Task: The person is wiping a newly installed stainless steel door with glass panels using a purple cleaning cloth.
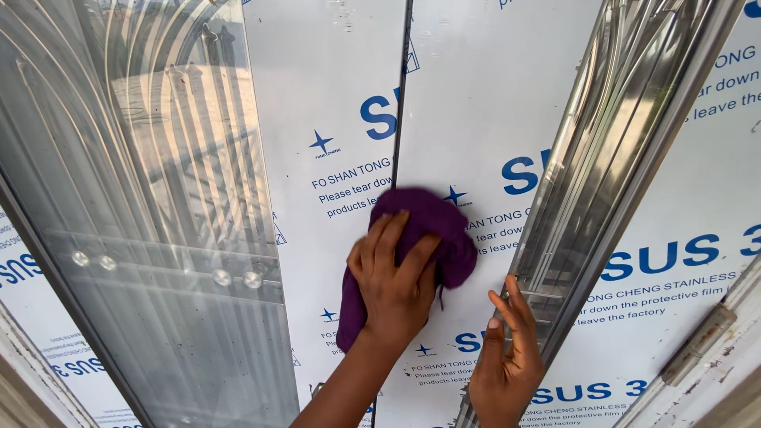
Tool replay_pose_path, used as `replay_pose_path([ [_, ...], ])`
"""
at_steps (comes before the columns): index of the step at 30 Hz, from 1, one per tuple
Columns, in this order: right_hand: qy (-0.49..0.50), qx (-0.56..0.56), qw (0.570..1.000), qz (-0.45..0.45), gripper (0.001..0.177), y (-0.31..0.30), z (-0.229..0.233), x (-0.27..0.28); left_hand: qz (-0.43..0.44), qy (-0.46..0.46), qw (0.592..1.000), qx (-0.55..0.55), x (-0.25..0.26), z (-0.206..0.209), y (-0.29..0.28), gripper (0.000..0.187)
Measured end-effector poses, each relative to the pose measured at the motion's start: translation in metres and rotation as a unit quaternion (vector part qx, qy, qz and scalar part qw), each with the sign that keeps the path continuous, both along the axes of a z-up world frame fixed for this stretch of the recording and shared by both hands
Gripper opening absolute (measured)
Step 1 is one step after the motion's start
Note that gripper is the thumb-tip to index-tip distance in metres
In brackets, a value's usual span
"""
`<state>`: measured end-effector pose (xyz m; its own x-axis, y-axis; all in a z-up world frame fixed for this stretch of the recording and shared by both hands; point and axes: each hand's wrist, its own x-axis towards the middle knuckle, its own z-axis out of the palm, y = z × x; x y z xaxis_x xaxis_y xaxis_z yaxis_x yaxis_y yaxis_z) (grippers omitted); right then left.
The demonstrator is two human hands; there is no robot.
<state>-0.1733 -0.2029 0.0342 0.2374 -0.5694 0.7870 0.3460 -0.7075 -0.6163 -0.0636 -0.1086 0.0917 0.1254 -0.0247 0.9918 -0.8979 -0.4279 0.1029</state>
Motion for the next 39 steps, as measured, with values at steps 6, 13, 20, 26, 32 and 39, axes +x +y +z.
replay_pose_path([
  [6, -0.030, 0.128, 0.990, 0.058, 0.036, 0.006, -0.006, 0.005, -0.023, -0.030, 0.999, -0.009, -0.010, 0.069, -0.019, 0.036],
  [13, -0.138, 0.188, 0.969, 0.083, 0.032, -0.006, -0.012, 0.015, -0.058, -0.058, 0.983, 0.161, 0.003, -0.109, 0.007, 0.036],
  [20, -0.142, 0.191, 0.969, 0.067, 0.026, 0.013, -0.009, 0.012, -0.090, -0.055, 0.977, 0.185, 0.031, -0.174, 0.027, 0.025],
  [26, -0.100, 0.221, 0.967, 0.080, 0.033, 0.021, -0.013, 0.010, -0.054, 0.005, 0.998, 0.023, 0.012, 0.041, 0.017, 0.028],
  [32, -0.157, 0.243, 0.944, 0.159, 0.041, 0.024, 0.003, 0.009, -0.047, -0.064, 0.997, 0.002, 0.003, 0.069, -0.015, 0.029],
  [39, -0.155, 0.261, 0.933, 0.192, 0.047, 0.029, 0.001, 0.003, -0.104, -0.036, 0.980, 0.164, -0.004, -0.124, 0.009, 0.034],
])
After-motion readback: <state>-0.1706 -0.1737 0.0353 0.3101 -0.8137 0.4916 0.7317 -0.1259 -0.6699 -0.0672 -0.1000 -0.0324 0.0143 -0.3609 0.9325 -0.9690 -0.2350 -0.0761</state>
